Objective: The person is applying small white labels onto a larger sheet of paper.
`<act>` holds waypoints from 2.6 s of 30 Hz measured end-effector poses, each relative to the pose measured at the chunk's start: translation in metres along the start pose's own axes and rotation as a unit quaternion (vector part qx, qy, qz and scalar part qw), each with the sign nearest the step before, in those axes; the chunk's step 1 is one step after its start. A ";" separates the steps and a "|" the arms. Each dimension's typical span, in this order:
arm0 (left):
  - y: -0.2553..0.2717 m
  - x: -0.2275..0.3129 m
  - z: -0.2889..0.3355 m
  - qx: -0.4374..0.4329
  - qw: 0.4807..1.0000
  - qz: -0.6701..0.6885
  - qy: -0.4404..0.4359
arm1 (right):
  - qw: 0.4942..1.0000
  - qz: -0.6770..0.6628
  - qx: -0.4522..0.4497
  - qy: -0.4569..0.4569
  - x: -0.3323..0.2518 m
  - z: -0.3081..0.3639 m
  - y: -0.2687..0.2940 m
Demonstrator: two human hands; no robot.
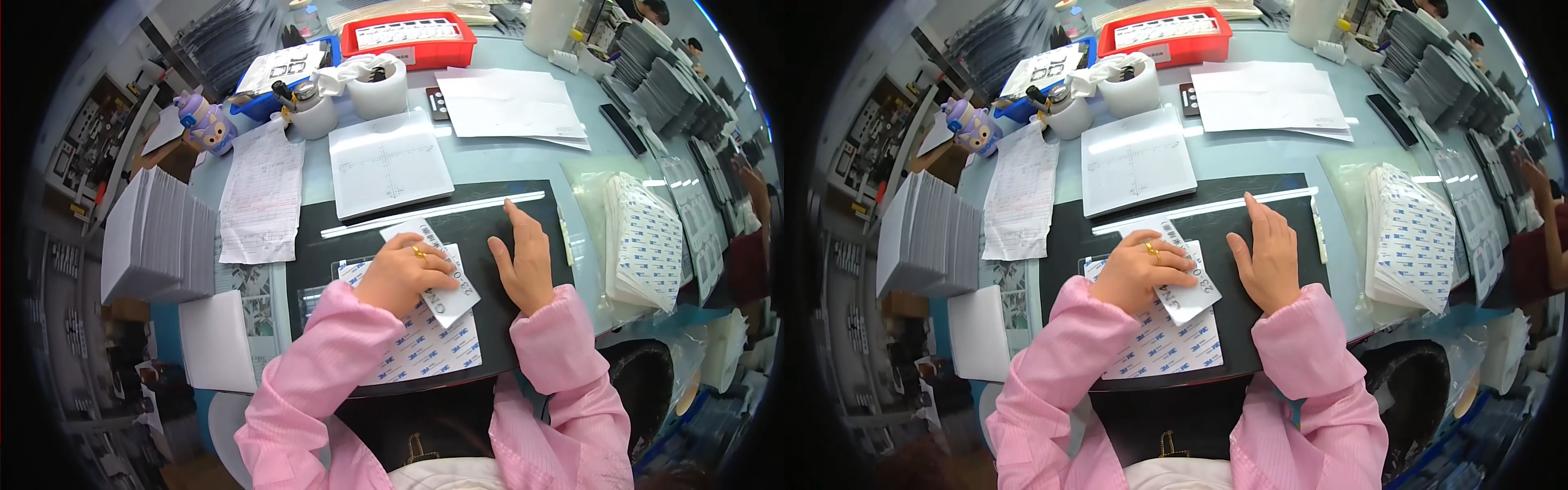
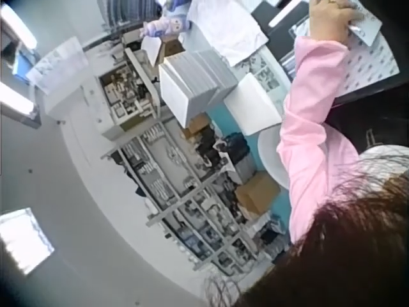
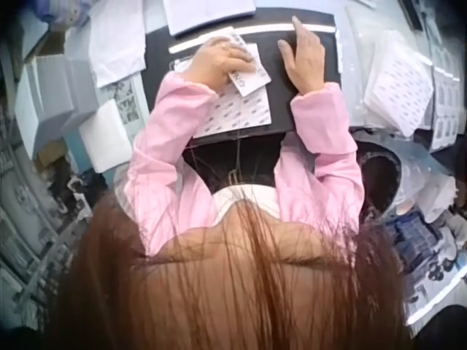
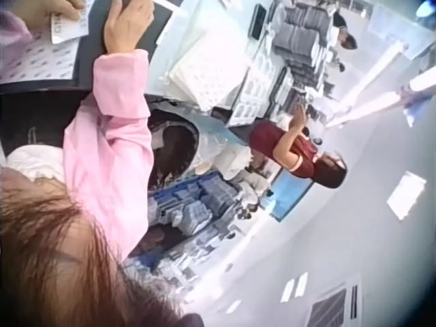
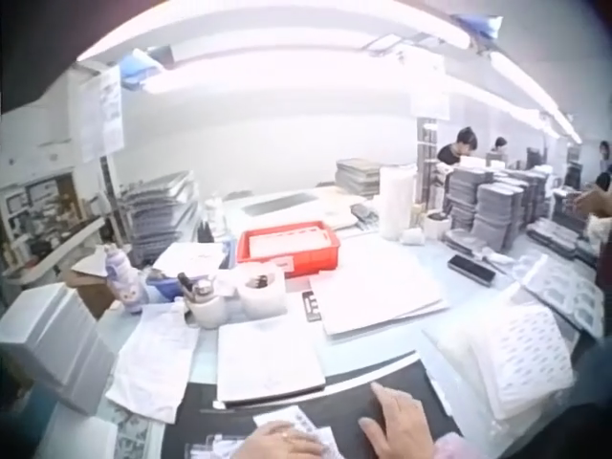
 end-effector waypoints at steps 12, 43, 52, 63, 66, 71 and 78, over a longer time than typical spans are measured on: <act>0.019 -0.006 0.047 -0.127 0.990 0.043 0.039 | 0.990 -0.117 0.056 -0.050 0.014 -0.006 0.022; 0.006 0.070 0.039 0.009 0.998 0.045 -0.031 | 0.974 -0.169 0.016 -0.153 0.046 0.009 0.016; 0.003 0.023 0.014 0.019 1.000 -0.008 0.016 | 0.980 -0.167 0.006 -0.105 0.034 0.007 0.003; 0.109 -0.023 0.134 0.005 0.983 -0.123 0.137 | 0.980 -0.154 0.013 -0.125 0.029 0.007 0.010; 0.128 -0.023 0.159 -0.010 0.981 -0.130 0.142 | 0.975 -0.174 0.008 -0.136 0.028 0.007 0.008; 0.112 0.009 0.126 0.062 0.993 -0.079 0.054 | 0.975 -0.179 -0.010 -0.129 0.025 0.007 -0.003; 0.040 0.044 0.089 0.005 1.000 -0.017 -0.004 | 0.957 -0.201 0.018 -0.207 0.068 0.010 0.005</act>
Point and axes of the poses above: each hand's wrist, its own z-axis away from the middle knuckle, its own y-axis out of the back of the hand, x = y × z, the point moved 10 cm from there along -z, towards the middle knuckle, and after that the axes turned 11 degrees about x, right-handed, at the moved point
